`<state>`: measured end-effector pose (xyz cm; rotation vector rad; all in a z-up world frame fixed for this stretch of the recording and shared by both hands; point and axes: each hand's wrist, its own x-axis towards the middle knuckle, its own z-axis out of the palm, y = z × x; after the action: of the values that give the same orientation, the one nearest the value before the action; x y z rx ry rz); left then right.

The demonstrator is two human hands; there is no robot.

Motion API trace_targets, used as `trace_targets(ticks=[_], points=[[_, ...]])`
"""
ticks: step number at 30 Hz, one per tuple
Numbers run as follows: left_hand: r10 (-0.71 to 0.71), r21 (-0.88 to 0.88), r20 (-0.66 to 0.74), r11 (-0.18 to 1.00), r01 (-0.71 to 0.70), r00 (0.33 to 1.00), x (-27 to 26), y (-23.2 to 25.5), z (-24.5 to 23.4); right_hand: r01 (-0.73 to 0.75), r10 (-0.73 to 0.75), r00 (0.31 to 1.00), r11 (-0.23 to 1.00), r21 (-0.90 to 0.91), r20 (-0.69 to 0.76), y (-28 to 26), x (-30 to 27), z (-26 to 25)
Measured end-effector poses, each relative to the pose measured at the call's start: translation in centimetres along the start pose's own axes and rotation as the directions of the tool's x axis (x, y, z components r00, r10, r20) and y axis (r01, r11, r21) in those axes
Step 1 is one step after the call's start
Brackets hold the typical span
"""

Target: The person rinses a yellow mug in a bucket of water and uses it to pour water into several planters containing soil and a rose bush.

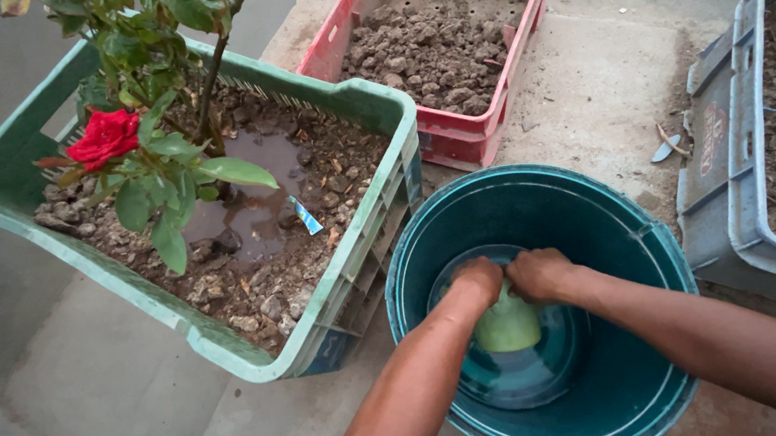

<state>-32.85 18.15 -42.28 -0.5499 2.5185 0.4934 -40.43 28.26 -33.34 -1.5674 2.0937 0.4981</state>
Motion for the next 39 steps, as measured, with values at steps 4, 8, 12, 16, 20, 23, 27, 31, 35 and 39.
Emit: trace_targets(ticks=[4, 8, 12, 16, 20, 23, 27, 31, 35, 39], points=[[0.001, -0.015, -0.021, 1.000, -0.002, 1.000, 0.6, -0.3, 0.8, -0.008, 0.008, 1.000, 1.000, -0.028, 0.008, -0.1, 0.2, 0.5], [0.029, 0.067, -0.002, 0.997, -0.029, 1.000, 1.7, -0.4, 1.8, 0.001, -0.001, 1.000, 1.000, -0.010, 0.005, 0.0, 0.3, 0.8], [0.030, 0.023, 0.002, 0.999, -0.030, 1.000, 3.0, -0.7, 2.9, 0.004, -0.004, 1.000, 1.000, 0.001, 0.016, 0.2, 0.5, 1.1], [0.045, 0.045, -0.021, 0.998, -0.044, 0.999, 4.4, -0.9, 4.4, 0.026, -0.026, 1.000, 1.000, 0.004, 0.009, 0.7, 0.8, 1.7], [0.095, 0.079, -0.031, 0.993, -0.093, 0.995, 5.5, -0.8, 5.5, 0.042, -0.043, 0.997, 0.999, 0.012, 0.059, 1.0, 1.5, 2.6], [0.137, 0.134, -0.022, 0.982, -0.133, 0.990, 5.1, -0.7, 5.2, 0.037, -0.044, 0.996, 0.995, 0.093, 0.077, 1.0, 2.0, 2.8], [0.097, 0.063, -0.020, 0.993, -0.095, 0.995, 3.7, -0.5, 4.2, 0.012, -0.025, 0.997, 0.986, 0.164, 0.079, 0.9, 1.8, 2.5], [0.087, 0.070, -0.043, 0.994, -0.084, 0.995, 3.7, -0.4, 4.2, 0.015, -0.030, 0.995, 0.987, 0.159, 0.091, 0.6, 1.2, 2.0], [0.076, 0.090, -0.003, 0.993, -0.076, 0.997, 5.0, -0.8, 4.7, 0.004, -0.023, 0.993, 0.987, 0.159, 0.118, 0.3, 1.2, 1.6], [0.078, 0.049, -0.040, 0.996, -0.076, 0.996, 5.6, -1.1, 5.9, 0.036, -0.048, 0.993, 0.993, 0.109, 0.106, 0.1, 0.8, 1.9]])
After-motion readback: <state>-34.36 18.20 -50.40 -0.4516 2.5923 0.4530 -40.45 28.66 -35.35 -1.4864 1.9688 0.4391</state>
